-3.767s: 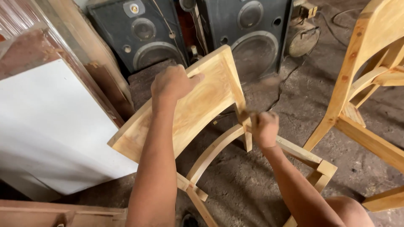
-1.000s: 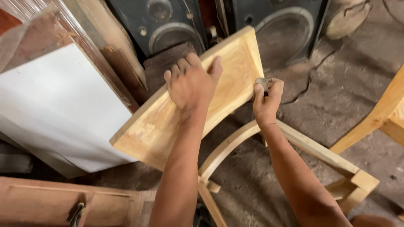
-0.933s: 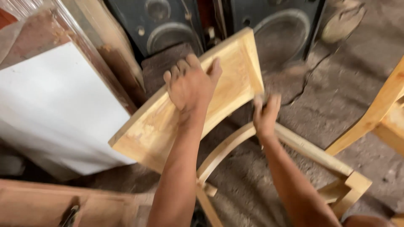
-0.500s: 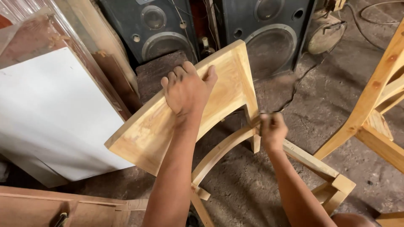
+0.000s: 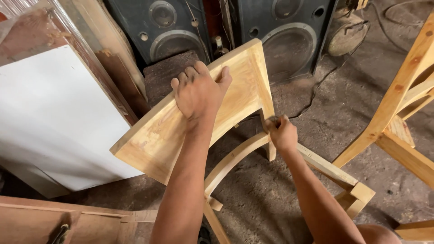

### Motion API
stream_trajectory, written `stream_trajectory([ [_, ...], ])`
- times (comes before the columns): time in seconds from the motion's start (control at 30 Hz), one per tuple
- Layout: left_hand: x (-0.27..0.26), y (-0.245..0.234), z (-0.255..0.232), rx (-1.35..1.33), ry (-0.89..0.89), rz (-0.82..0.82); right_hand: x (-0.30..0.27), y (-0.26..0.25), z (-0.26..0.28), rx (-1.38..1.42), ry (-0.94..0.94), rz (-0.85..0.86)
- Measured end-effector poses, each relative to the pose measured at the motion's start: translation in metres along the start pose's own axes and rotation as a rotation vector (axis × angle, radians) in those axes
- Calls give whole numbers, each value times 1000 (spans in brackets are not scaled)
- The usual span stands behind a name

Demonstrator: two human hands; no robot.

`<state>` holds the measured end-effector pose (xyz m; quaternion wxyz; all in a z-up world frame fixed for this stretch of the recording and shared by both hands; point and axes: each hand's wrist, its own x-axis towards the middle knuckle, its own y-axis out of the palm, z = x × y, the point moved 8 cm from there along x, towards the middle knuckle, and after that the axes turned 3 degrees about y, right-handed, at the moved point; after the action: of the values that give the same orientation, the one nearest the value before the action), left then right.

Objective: The person sands the surface and legs of a wooden chair by hand using a piece of sandpaper, moving across the backrest, seat frame, and leg joints.

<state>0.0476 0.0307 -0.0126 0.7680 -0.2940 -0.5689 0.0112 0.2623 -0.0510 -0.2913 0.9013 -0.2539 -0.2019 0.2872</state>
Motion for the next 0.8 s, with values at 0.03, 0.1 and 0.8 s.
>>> stream_trajectory([
  [0.03,0,1,-1,3,5,12,-1,-5,-1,-44,42,81],
  [0.1,-2,3,0,18,9,38,4,-21,17,171,-19,3],
  [0.8,-5,9,5,-12,18,-23,-34,8,31,-361,-720,-30],
])
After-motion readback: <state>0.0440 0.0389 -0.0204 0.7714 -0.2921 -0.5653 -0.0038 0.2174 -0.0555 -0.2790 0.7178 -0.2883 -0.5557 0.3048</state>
